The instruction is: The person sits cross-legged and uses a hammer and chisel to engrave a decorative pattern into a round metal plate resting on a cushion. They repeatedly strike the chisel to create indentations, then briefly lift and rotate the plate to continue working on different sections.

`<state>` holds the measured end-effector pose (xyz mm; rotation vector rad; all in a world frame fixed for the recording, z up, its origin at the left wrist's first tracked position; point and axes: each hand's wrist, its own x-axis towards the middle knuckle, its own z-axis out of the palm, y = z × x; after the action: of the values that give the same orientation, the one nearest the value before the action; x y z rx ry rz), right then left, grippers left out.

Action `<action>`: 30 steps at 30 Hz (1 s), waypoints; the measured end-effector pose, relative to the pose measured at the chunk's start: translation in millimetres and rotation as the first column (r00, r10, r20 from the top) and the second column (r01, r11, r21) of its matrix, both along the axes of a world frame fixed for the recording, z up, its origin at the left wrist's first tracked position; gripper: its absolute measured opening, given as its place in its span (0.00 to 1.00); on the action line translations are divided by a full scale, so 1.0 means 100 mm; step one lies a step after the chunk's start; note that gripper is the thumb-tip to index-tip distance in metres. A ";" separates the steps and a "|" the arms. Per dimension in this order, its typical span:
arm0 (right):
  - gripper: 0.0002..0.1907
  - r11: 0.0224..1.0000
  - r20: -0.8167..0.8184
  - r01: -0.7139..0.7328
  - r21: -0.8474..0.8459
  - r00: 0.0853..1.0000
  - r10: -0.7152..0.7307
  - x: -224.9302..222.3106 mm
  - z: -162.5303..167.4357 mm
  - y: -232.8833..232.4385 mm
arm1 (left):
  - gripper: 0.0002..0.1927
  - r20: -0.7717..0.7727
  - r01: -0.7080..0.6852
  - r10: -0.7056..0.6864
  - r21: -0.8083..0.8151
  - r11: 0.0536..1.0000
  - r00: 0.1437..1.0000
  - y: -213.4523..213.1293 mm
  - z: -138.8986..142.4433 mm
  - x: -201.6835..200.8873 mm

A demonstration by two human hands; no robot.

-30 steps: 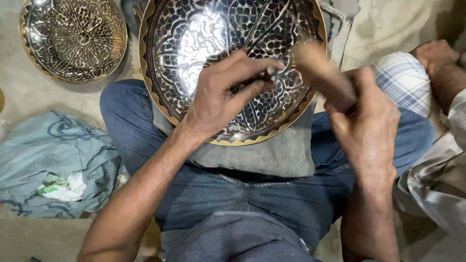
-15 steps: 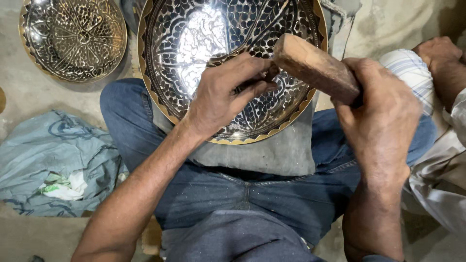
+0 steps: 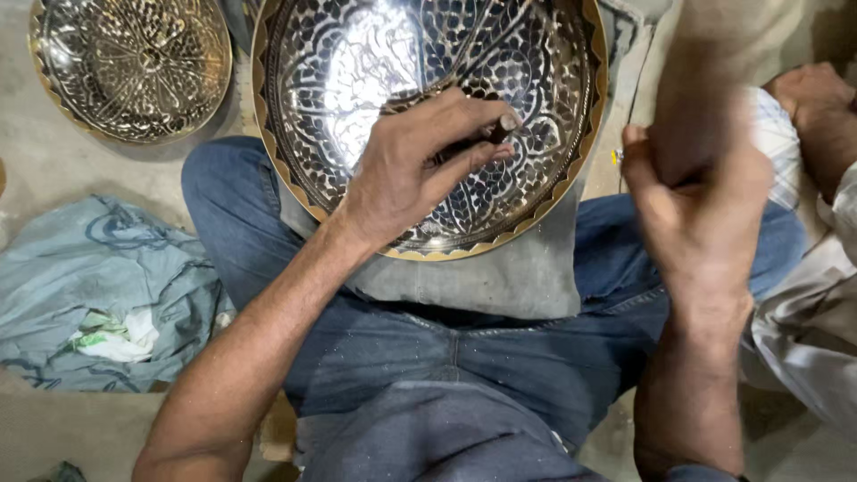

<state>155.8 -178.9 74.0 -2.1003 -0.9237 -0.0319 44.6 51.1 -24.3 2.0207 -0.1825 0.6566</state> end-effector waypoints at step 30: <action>0.08 0.973 0.206 0.014 -0.228 0.978 0.035 0.11 -0.24 -0.21 | 0.17 -0.068 -0.029 0.033 0.052 0.998 0.997 0.00 0.06 0.02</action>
<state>166.5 -199.5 50.2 -2.3380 -1.1081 -0.1498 46.3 51.3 -18.4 2.0958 -0.1288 0.6061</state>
